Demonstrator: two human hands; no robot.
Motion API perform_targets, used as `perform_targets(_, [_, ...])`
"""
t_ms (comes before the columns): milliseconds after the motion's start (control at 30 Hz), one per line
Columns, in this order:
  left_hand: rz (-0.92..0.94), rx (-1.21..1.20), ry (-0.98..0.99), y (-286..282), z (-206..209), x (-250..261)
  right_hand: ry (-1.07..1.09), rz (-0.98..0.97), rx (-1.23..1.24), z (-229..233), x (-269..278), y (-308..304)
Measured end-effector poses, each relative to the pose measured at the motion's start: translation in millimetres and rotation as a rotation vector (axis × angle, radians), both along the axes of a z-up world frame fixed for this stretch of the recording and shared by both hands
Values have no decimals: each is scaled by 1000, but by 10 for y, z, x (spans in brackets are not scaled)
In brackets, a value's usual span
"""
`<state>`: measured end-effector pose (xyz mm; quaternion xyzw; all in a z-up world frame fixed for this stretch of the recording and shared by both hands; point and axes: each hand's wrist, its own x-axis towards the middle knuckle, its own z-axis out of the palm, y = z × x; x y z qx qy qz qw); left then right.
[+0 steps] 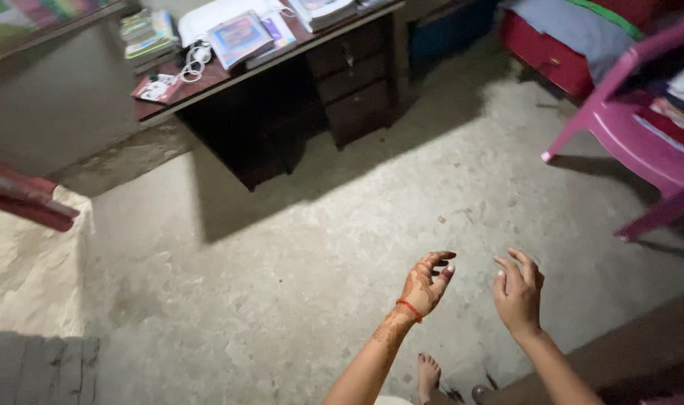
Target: The person organizes books, notebooks, and electronic accessories on a desk, moving items into a shelf and arranging a white charging cable.
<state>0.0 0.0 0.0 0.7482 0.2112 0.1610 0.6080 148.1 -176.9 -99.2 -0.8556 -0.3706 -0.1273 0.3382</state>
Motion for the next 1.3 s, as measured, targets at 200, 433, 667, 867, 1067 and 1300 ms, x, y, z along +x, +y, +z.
perform_targets(200, [194, -123, -93, 644, 62, 206, 3, 119, 85, 514, 311, 904])
perform_targets(433, [381, -155, -163, 1540, -100, 326, 77, 226, 97, 684, 511, 1994])
perform_targets(667, [504, -125, -249, 2694, 23, 327, 40, 339, 173, 858, 624, 3374])
perform_targets(867, [583, -107, -173, 3803, 54, 188, 60, 387, 180, 865, 737, 4428])
perform_targets(1067, [596, -88, -281, 4759, -75, 253, 131, 391, 159, 842, 766, 5178])
perform_targets(1300, [614, -153, -314, 5504, -52, 621, 148, 462, 163, 721, 1061, 5955])
